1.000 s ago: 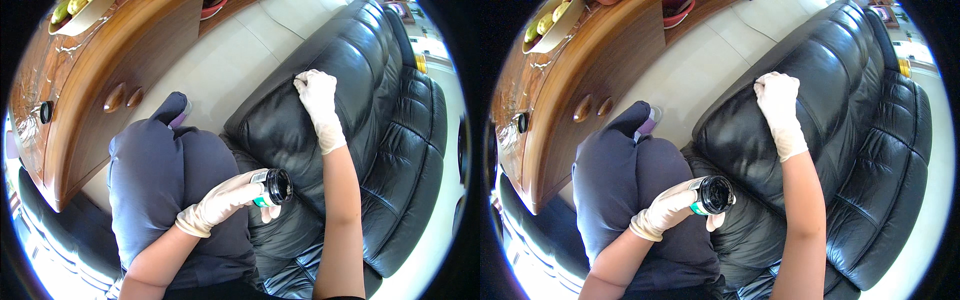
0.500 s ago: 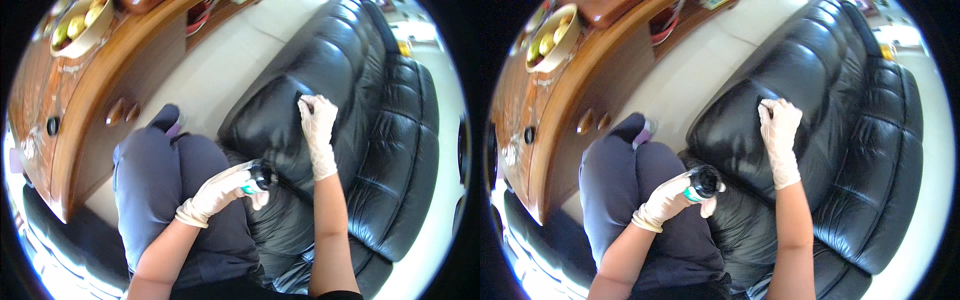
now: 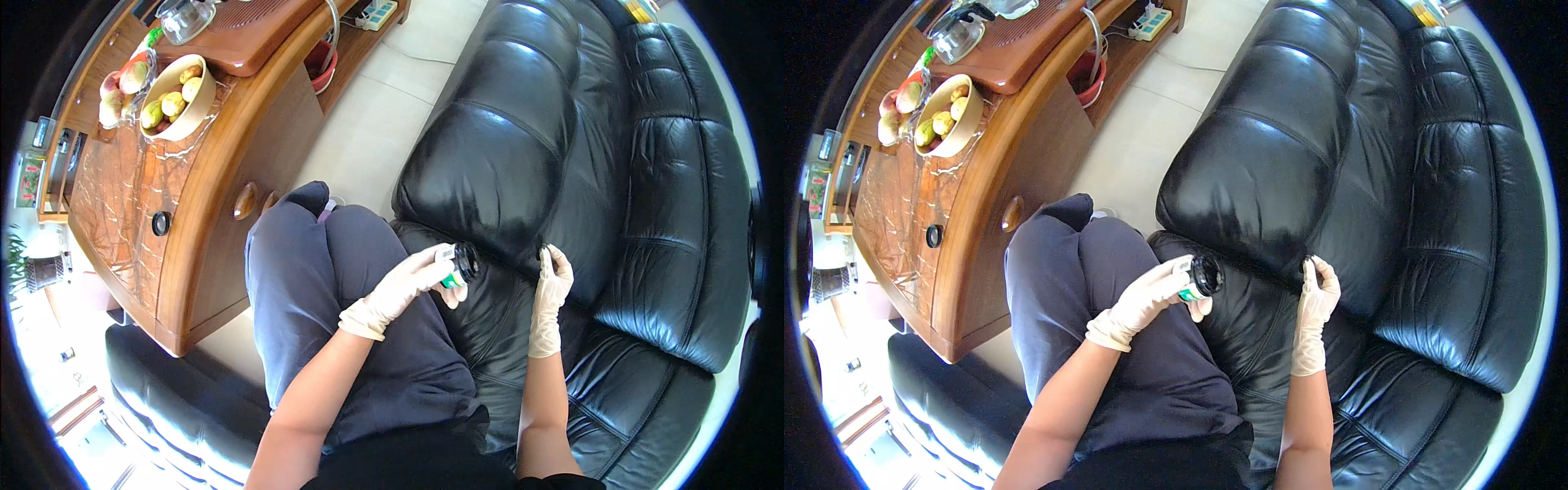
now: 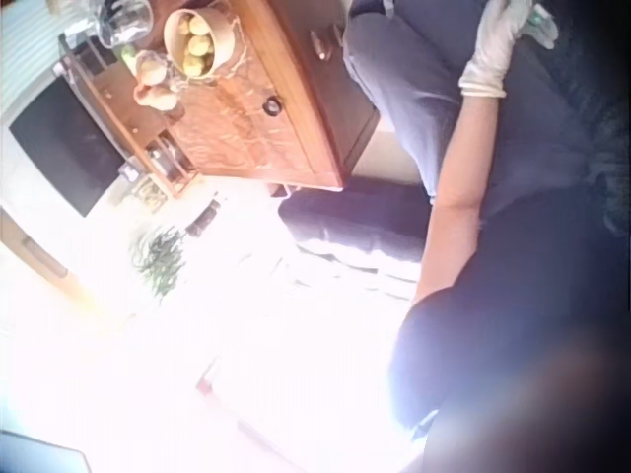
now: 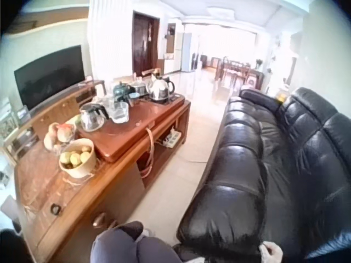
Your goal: The person applies a dark cream from a small jar onto a black leather sofa using a sponge. They rub the cream into the leather surface across multiple cushions and sections of the sofa.
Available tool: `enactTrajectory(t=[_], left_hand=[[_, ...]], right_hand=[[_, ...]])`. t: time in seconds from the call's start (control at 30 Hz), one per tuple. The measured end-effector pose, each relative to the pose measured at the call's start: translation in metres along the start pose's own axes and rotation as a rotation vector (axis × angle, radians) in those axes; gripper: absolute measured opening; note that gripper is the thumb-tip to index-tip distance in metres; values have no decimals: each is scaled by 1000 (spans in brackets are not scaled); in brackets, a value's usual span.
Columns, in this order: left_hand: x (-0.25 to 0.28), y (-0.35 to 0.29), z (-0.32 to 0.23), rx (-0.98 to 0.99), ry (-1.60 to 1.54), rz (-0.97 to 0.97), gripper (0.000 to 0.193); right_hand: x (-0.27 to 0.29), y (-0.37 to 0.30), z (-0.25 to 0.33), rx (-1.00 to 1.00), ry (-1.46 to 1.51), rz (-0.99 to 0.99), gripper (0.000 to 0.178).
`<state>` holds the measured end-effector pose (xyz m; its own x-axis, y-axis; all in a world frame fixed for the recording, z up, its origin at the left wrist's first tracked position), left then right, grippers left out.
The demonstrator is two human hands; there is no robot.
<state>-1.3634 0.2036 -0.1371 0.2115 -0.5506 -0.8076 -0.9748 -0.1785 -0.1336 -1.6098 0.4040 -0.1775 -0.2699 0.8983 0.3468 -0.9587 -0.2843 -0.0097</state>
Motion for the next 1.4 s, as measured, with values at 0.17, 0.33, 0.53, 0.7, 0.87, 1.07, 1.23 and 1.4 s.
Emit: enactTrajectory(t=[0.17, 0.33, 0.53, 0.7, 0.87, 1.07, 1.23, 1.4], left_hand=[[-14, -7, 15, 53, 39, -121, 57], [10, -4, 1, -80, -31, -224, 52], [28, 7, -22, -162, -324, -425, 60], [38, 2, -23, -155, -382, -466, 59], [41, 3, -21, -145, -372, -438, 61], [40, 8, -19, -150, -342, -490, 61], [36, 14, -17, -145, -354, -468, 61], [36, 25, -12, -119, -378, -468, 63]], right_hand=[[4, -22, 9, 45, 2, -47, 14], [4, -32, 4, 53, 9, -22, 11], [11, -42, -7, 61, 27, -19, 9], [8, -40, -2, 138, -166, -86, 10], [42, -5, -6, 277, -268, -302, 10], [24, 27, 14, 462, -593, -219, 9], [9, 63, 19, 518, -802, -212, 11], [8, 84, 30, 666, -796, -169, 9]])
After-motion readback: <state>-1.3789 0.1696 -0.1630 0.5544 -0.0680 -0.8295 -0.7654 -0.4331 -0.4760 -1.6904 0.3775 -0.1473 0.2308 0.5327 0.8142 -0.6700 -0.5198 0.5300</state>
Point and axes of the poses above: each hand's wrist, its own y-axis towards the middle knuckle, its own x-axis out of the back of the hand, z = x × y, the point moved 8 cm from there along y, towards the middle knuckle, and after that the axes turned 3 degrees about -y, right-handed, at the moved point
